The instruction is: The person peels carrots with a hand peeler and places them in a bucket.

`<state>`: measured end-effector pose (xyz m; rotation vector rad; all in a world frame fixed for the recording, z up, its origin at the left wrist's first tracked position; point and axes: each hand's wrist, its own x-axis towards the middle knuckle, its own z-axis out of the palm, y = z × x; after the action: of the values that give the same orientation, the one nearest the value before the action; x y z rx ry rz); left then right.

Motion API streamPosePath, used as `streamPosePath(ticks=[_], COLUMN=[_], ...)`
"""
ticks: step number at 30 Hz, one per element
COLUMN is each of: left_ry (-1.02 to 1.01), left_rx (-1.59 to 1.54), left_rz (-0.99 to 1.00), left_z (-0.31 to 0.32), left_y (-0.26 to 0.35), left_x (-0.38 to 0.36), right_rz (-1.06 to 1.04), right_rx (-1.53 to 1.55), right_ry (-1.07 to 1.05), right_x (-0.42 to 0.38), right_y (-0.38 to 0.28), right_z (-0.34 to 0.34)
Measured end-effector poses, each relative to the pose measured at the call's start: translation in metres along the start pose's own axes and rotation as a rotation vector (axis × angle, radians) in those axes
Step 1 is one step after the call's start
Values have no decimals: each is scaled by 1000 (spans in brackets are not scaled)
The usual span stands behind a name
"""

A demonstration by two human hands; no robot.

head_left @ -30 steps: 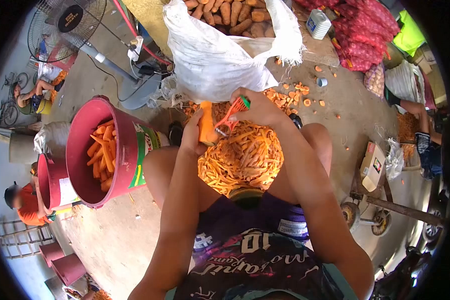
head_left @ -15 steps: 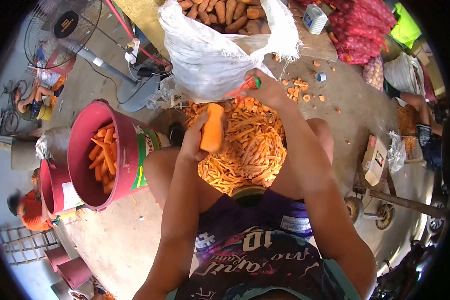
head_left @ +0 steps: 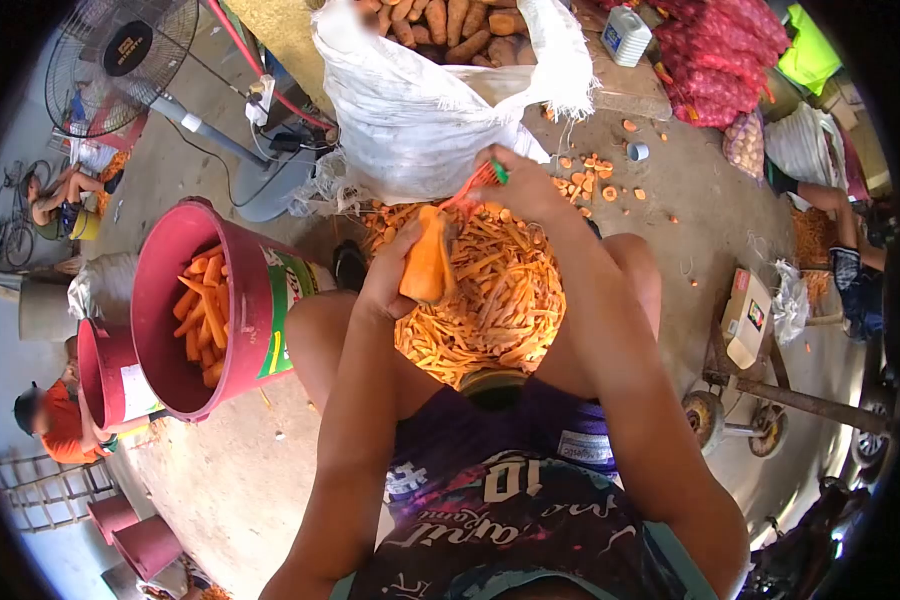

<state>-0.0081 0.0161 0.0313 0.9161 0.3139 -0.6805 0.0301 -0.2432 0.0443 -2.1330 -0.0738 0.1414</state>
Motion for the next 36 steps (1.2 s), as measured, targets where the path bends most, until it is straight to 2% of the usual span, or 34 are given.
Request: streamPosePath(ticks=[2, 3, 6, 8, 9, 11, 15, 17, 20, 25, 27, 28, 29, 31, 33, 34, 36], left_ry=[-132, -131, -190, -77, -74, -1, -42, 24, -69, -79, -71, -78, -82, -114, -135, -31, -4], left_rx=[53, 56, -105, -123, -128, -123, -51, -79, -28, 36, 85, 86, 87, 108, -25, -22, 29], left_rz=[-43, -42, -25, 22, 25, 22, -24, -5, 7, -4, -28, -34, -38, -40, -87, -27, -7], left_z=[-2, -3, -16, -45, -45, -41, -16, -6, -15, -16, -9, -9, -9, -17, -31, -31, -19], left_y=[1, 2, 3, 1, 1, -1, -4, -2, 3, 9, 10, 7, 6, 9, 8, 7, 10], left_x=[-10, -10, -3, 19, 21, 25, 17, 14, 13, 7, -4, -8, -13, -15, -6, -1, 0], right_rz=[195, 194, 174, 8, 7, -145, -182, -160, -145, -152, 47, 106, 100, 125, 133, 64, -105], right_rx=[119, 121, 110, 95, 93, 31, 133, 132, 121, 67, -29, -60, -53, -88, 18, 37, 80], right_ry=[51, 51, 53, -89, -95, -196, -203, -199, -170, -161, 50, 44, 41, 212, 188, 96, -50], right_x=[7, 7, 4, -10, -16, -27, -19, -19, -16, -8, 0, 4, 8, 16, 10, -4, -11], right_y=[5, 6, 3, -15, -22, -33, -21, -19, -16, -3, 0, -3, 0, 11, 8, -11, -21], right_z=[-15, -15, -9, 5, 12, 24, 21, 21, 24, 20, 3, -9, -13, -15, -6, -3, 9])
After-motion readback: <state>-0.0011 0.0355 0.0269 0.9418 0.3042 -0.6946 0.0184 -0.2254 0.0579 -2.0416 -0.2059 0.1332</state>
